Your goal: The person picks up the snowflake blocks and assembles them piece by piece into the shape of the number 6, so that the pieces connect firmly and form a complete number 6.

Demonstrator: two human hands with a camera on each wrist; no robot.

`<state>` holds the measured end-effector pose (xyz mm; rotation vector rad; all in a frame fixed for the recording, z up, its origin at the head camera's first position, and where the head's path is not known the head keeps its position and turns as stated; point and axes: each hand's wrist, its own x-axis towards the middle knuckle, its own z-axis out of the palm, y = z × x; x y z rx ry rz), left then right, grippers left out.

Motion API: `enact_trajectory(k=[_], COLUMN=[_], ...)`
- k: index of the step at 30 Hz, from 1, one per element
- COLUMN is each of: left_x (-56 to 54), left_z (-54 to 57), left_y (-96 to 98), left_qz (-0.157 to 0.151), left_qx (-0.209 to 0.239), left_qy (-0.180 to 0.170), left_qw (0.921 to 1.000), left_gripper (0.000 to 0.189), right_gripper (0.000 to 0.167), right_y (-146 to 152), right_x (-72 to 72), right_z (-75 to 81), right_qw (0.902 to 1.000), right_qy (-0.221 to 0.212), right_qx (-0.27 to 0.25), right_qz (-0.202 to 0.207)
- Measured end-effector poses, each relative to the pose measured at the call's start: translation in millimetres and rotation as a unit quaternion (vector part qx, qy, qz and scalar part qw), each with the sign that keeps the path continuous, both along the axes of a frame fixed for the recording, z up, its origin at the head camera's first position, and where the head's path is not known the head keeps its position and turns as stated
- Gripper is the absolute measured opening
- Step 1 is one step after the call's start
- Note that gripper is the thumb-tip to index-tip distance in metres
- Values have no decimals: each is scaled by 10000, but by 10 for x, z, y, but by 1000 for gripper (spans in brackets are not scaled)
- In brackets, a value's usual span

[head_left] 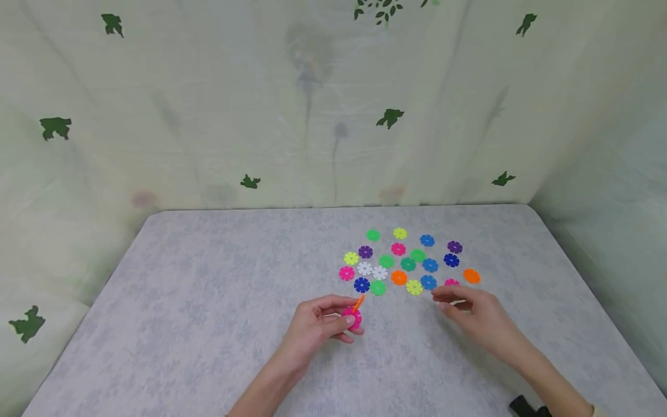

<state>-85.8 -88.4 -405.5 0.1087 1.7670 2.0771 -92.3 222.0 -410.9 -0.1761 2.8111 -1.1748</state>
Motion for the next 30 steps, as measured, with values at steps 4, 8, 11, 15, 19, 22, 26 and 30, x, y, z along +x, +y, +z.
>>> enact_trajectory(k=[4,8,11,15,19,22,26,30], left_x=[-4,-6,-9,-22,-46,-51,-36,-22], left_z=[6,-1,-4,-3,18,37,46,45], left_y=[-3,-9,-18,-30,-42,-45,-51,-67], left_qz=[13,27,15,-57,-130,-153,-166,-130], left_qx=[-77,-42,-7,-11,-46,-146,-286,-263], left_qy=[-116,-130,-112,-128,-138,-239,-386,-352], left_qw=[9999,9999,9999,9999,9998,9995,9987,9990], left_gripper=[29,29,30,30,30,29,28,30], right_gripper=[25,30,33,32,28,27,24,23], right_y=[188,325,402,474,490,456,373,309], right_x=[-93,-189,-265,-333,-369,-372,-337,-289], right_z=[-55,-98,-135,-176,-187,-185,-149,-87], right_qw=[9990,9964,9941,9905,9883,9882,9896,9903], right_qy=[101,136,3,-232,-309,-337,-496,-376], right_qx=[252,401,384,367,488,551,517,444], right_qz=[363,732,1014,1304,1413,1388,1250,1264])
